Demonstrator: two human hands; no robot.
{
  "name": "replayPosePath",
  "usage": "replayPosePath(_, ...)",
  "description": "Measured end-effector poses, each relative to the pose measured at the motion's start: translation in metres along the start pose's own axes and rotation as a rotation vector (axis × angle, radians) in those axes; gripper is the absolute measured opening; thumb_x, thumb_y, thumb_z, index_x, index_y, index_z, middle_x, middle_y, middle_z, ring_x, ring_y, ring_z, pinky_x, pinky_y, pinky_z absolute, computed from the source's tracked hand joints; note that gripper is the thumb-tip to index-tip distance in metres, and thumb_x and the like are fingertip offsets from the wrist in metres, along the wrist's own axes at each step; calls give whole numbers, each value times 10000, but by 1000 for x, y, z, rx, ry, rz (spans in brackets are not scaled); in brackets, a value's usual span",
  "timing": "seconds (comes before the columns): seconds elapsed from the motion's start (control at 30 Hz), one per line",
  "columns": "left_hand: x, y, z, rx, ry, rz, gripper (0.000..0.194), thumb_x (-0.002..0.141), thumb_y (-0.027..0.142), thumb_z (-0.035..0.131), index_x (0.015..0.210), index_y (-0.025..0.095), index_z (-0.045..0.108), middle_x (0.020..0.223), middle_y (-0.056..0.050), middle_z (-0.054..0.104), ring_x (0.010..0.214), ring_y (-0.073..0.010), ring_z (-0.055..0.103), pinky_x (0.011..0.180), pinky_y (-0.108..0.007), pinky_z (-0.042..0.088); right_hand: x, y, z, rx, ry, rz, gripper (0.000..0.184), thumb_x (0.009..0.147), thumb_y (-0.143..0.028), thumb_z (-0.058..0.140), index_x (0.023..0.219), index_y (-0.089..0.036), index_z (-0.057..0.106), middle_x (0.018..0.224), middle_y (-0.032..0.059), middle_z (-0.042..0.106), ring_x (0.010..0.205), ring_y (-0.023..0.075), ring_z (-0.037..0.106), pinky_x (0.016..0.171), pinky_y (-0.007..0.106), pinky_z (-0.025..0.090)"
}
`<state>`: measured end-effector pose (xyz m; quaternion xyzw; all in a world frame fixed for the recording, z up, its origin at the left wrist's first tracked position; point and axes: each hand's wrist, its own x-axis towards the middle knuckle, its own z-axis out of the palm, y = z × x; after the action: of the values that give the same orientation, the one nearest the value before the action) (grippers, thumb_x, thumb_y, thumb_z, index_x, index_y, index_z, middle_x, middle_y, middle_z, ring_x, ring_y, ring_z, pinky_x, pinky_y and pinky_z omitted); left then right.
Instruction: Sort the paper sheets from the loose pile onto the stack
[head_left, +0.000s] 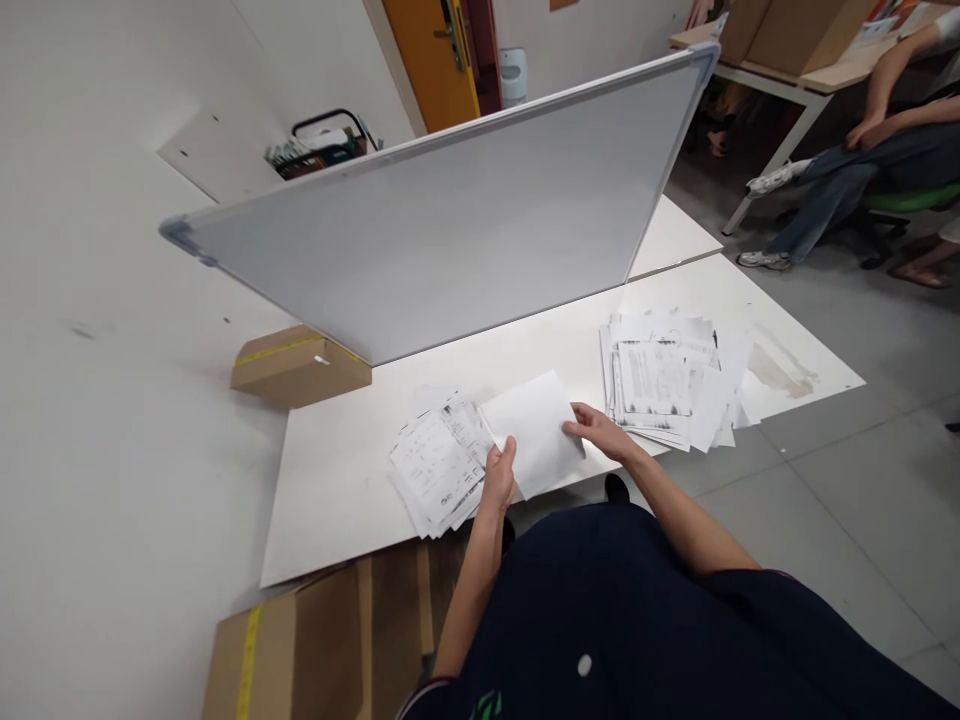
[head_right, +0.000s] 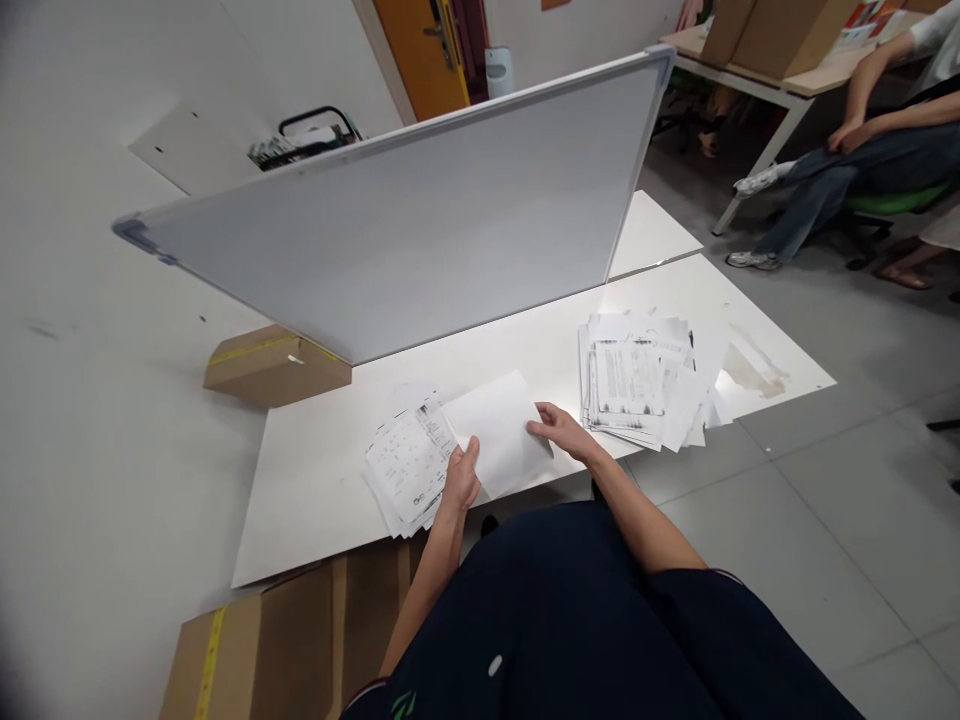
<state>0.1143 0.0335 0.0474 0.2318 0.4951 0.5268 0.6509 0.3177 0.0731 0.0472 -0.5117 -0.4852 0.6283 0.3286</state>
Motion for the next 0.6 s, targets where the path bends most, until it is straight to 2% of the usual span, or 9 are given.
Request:
replayPosePath(0.07, 0, -1, -1, 15, -35, -3, 396, 764, 376, 611, 1083, 143, 591, 1093, -111, 643, 1117, -230, 544, 994, -377, 377, 1, -3, 2, 103, -145, 36, 466, 689, -453, 634, 1054, -164, 600, 912, 68, 670, 824, 213, 617, 713, 333, 490)
replayPosePath(0.1, 0, -1, -1, 31, -28, 10, 390, 752, 366, 624, 1069, 142, 593, 1078, -105, 649, 1094, -228, 559, 980, -373, 389, 2, -3, 4, 110, -162, 41, 442, 690, -448, 636, 1020, -154, 618, 849, 58, 677, 778, 212, 622, 690, 332, 493)
replayPosePath(0.17, 2, -2, -3, 91, 28, 69, 371, 724, 336, 655, 1035, 142, 598, 1042, -86, 662, 1052, -215, 580, 957, -351, 405, 5, 1, 7, 65, -117, -2, 386, 695, -436, 635, 957, -153, 650, 799, 42, 677, 755, 214, 621, 686, 330, 491)
replayPosePath(0.23, 5, -2, -7, 180, 86, 144, 356, 697, 315, 678, 995, 136, 607, 989, -73, 676, 1009, -201, 596, 939, -333, 412, 11, 8, 9, 11, -61, -86, 339, 706, -423, 625, 919, -163, 672, 815, 32, 679, 803, 225, 618, 735, 340, 483)
replayPosePath(0.3, 8, -4, -12, 273, 95, 210, 345, 691, 324, 676, 971, 131, 616, 952, -72, 681, 970, -197, 603, 920, -336, 417, 18, 18, 10, -4, -28, -144, 324, 708, -414, 622, 910, -169, 687, 841, 30, 683, 860, 240, 611, 788, 358, 470)
replayPosePath(0.43, 12, -11, -18, 438, -1, 322, 305, 746, 342, 611, 999, 172, 620, 1031, -74, 652, 997, -190, 580, 910, -336, 411, 28, 43, 12, -1, 8, -155, 345, 708, -415, 616, 949, -181, 692, 951, 48, 680, 966, 259, 587, 863, 389, 439)
replayPosePath(0.6, 15, -23, -21, 547, -40, 297, 272, 775, 338, 569, 997, 189, 622, 1045, -80, 637, 921, -177, 591, 825, -310, 443, 32, 70, 16, -43, -5, -112, 350, 695, -418, 626, 943, -180, 694, 1105, 73, 635, 1037, 247, 558, 918, 379, 408)
